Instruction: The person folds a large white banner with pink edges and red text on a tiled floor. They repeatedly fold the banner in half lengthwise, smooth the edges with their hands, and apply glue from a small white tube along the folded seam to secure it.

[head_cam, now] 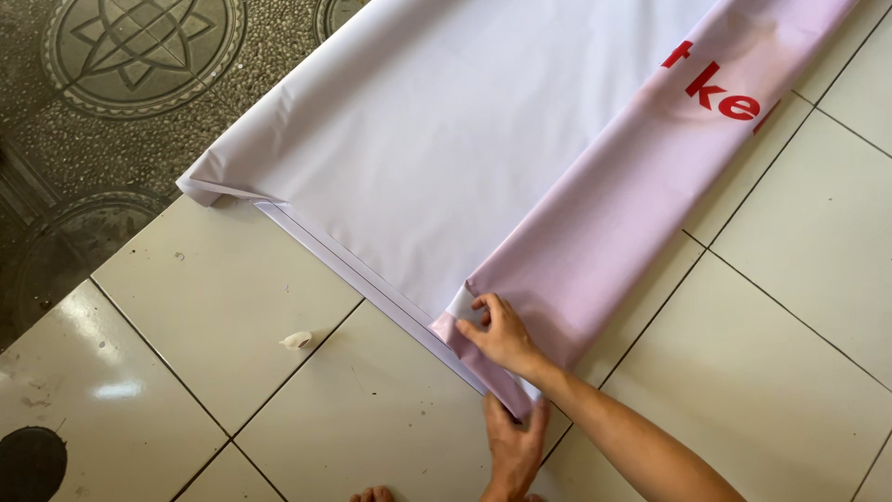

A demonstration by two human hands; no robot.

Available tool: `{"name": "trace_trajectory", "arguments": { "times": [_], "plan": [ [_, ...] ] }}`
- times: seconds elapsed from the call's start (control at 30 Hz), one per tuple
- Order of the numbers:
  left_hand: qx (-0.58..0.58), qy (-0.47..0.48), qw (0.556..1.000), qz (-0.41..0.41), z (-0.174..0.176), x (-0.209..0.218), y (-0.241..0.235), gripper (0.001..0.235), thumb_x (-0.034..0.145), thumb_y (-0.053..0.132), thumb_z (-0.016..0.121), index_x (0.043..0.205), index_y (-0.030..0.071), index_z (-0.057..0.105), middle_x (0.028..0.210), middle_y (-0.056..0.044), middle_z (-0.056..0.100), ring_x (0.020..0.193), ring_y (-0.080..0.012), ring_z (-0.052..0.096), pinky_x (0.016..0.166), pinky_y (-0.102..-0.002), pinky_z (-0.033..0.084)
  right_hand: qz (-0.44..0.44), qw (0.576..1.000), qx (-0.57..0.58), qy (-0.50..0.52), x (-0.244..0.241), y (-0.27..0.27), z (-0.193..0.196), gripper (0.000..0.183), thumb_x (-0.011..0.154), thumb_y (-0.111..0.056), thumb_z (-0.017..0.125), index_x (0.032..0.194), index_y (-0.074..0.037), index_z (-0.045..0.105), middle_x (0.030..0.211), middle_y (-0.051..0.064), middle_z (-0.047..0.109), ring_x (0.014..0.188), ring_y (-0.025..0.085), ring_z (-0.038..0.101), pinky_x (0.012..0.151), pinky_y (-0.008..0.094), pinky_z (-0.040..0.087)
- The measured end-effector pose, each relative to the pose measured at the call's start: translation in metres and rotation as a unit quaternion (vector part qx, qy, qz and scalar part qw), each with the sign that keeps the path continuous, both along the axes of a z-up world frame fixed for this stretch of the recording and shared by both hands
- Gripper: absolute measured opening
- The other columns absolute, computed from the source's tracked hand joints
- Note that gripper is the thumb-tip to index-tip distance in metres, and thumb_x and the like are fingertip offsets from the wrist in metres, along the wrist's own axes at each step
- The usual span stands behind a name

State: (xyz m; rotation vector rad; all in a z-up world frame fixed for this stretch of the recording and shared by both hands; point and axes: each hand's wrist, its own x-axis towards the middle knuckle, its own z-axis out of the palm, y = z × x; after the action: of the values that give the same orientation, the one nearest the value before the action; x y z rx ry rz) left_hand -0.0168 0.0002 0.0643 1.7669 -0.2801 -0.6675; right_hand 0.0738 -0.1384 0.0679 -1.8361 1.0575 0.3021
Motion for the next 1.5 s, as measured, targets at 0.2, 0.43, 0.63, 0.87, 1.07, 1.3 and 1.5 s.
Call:
{"name": "trace_trajectory", "arguments": {
  "times": [0.2,0.43,0.63,0.87,1.07,1.3,1.5],
  "plan": [
    [0.078,0.172,0.969,0.159,-0.010,0.053,0.004,0.042,0.095,0.022,0.049,0.130,0.010,0.070,0.123,-0.005,0.076,0.112,-0.0182,0.070,0.094,-0.032,0.058,-0.067,0.992,-0.019,-0.106,-0.036,0.002,0.013,0.028,0.090,-0.039,0.067,0.108,-0.018,0.069,0.108,-0.002,0.069,0.080,0.010,0.062,0.078,0.027,0.056],
    [-0.023,0.326,0.944,0.041,0.004,0.120,-0.007,0.025,0.081,0.010,0.070,0.102,-0.003,0.070,0.097,-0.012,0.077,0.083,-0.0220,0.069,0.077,-0.036,0.059,-0.056,0.944,-0.171,-0.277,-0.084,0.032,0.020,0.013,0.097,-0.023,0.059,0.099,-0.012,0.066,0.089,0.003,0.063,0.070,0.014,0.057,0.064,0.029,0.051],
    [0.002,0.306,0.952,-0.005,0.023,0.117,-0.003,0.005,0.079,-0.002,0.066,0.076,0.002,0.065,0.072,-0.008,0.070,0.067,-0.0172,0.062,0.058,-0.031,0.052,0.202,0.856,-0.327,-0.347,-0.124,0.098,-0.010,0.018,0.089,-0.011,0.063,0.107,-0.008,0.065,0.103,0.009,0.066,0.085,0.027,0.062,0.076,0.039,0.049],
    [-0.043,0.413,0.910,0.012,0.015,0.094,0.019,0.016,0.074,-0.015,0.055,0.085,-0.004,0.060,0.078,-0.013,0.067,0.075,-0.0243,0.062,0.070,-0.034,0.054,0.345,0.799,-0.465,-0.159,-0.159,0.121,-0.076,0.036,0.083,-0.003,0.060,0.119,-0.003,0.067,0.119,0.015,0.063,0.105,0.030,0.062,0.103,0.046,0.044],
    [0.162,0.219,0.959,-0.076,0.012,0.091,0.024,0.021,0.074,0.003,0.051,0.092,0.003,0.060,0.085,-0.009,0.070,0.074,-0.0198,0.065,0.064,-0.033,0.054,0.338,0.838,-0.429,-0.015,-0.174,0.147,-0.122,0.075,0.070,-0.019,0.074,0.142,-0.010,0.053,0.133,0.014,0.058,0.112,0.032,0.058,0.098,0.046,0.041],
    [0.281,0.109,0.953,0.014,-0.008,0.127,0.035,0.112,0.034,0.046,0.090,0.129,0.006,0.047,0.128,-0.009,0.042,0.119,-0.0243,0.050,0.095,-0.041,0.056,0.234,0.817,-0.428,-0.307,-0.155,0.099,-0.017,0.008,0.091,-0.021,0.066,0.093,-0.014,0.064,0.085,0.005,0.054,0.070,0.025,0.057,0.065,0.040,0.042],
    [0.243,-0.657,0.659,-0.273,0.026,0.169,0.018,0.149,0.035,-0.009,0.059,0.167,0.020,-0.003,0.174,-0.017,-0.004,0.160,-0.0395,-0.006,0.122,-0.067,0.002,0.123,0.835,-0.492,-0.213,-0.176,0.090,-0.053,0.046,0.094,-0.058,0.059,0.129,-0.028,0.061,0.143,0.011,0.047,0.133,0.031,0.049,0.104,0.050,0.040]
  ]
}}
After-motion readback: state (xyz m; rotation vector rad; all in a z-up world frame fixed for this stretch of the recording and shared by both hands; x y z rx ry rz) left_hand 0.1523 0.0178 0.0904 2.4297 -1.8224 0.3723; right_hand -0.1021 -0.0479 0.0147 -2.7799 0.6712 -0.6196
